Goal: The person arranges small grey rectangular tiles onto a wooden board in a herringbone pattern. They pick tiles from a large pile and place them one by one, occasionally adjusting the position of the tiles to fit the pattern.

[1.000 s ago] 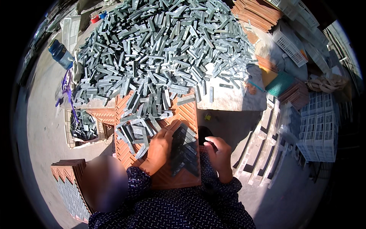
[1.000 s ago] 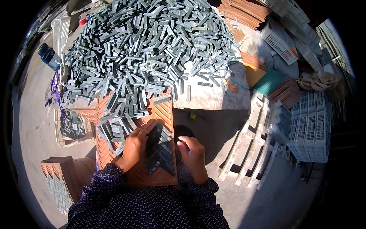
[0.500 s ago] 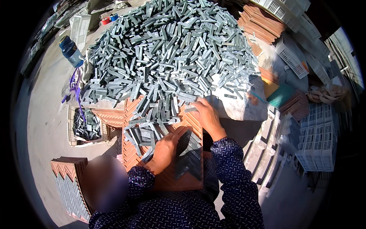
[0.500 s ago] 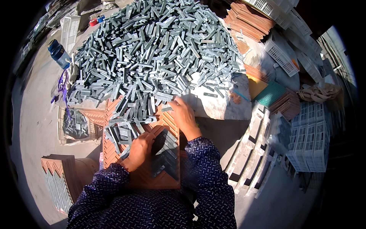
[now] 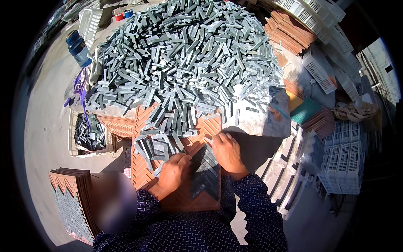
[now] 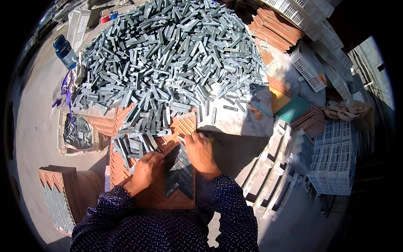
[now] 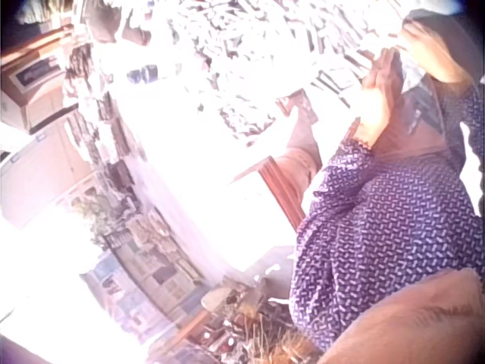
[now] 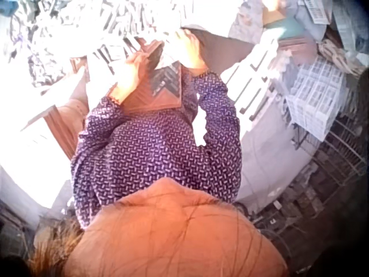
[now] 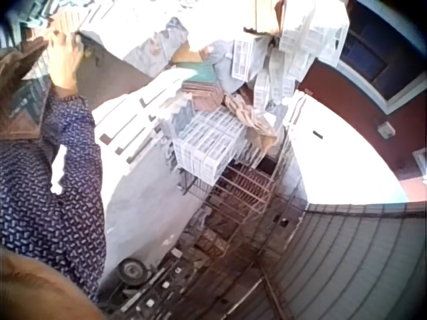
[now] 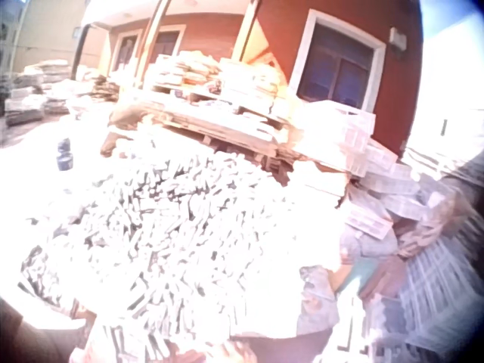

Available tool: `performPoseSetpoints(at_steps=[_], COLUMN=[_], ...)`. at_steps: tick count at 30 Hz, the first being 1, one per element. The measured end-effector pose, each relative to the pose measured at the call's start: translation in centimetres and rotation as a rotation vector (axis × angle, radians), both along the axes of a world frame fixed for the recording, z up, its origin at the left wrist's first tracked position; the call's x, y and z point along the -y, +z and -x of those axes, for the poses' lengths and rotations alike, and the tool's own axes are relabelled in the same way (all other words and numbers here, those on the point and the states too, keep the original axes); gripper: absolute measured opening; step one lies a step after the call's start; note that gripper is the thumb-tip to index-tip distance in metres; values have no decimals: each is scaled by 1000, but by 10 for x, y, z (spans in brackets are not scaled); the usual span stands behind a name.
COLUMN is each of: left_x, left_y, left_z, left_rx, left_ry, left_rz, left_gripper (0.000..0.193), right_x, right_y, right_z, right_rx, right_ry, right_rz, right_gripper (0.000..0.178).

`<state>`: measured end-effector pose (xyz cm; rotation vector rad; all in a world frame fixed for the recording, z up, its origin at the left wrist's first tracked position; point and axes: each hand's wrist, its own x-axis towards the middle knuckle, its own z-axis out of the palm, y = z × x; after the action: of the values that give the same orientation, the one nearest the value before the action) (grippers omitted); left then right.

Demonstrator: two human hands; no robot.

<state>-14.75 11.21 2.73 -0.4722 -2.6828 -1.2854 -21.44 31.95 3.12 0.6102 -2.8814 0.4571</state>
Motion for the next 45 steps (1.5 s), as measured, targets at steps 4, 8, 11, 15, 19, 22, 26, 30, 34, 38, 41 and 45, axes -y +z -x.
performPoseSetpoints(at_steps=[4,8,11,15,19,22,26,30,34,38,41,45], left_x=[7,13,24,40,52,51,47,45,42,49,46,41], left_y=[4,13,15,1,5,4,7,0,0,-9,-5,2], left_z=[-3,-3,-5,-12,-19,-23,-23,-27,-32,-35,-32,-30], left_rx=[69,70,51,51,59,18,-4,-17,26,66,53,78], left_ry=[-2,34,80,184,226,230,215,201,173,223,193,120], left_rz=[-66,-94,-87,-75,-55,-51,-37,-38,-31,-53,-59,-68], left_gripper=[15,13,12,12,12,11,11,12,11,11,11,12], right_x=[-7,-8,-12,-14,-6,-12,-7,3,-4,-3,-19,-37], right_y=[-9,-3,-8,-14,-12,-8,6,-5,-10,-1,-10,-21], right_z=[-10,-14,-20,-23,-20,-10,18,65,86,80,63,41], right_rx=[2,101,129,113,127,226,171,36,61,206,382,497], right_ry=[26,7,-14,-60,-125,-60,-41,-69,-17,9,-56,-78], right_rz=[209,222,311,435,403,394,276,384,283,298,478,620], right_gripper=[17,20,18,17,16,16,14,25,31,19,18,22])
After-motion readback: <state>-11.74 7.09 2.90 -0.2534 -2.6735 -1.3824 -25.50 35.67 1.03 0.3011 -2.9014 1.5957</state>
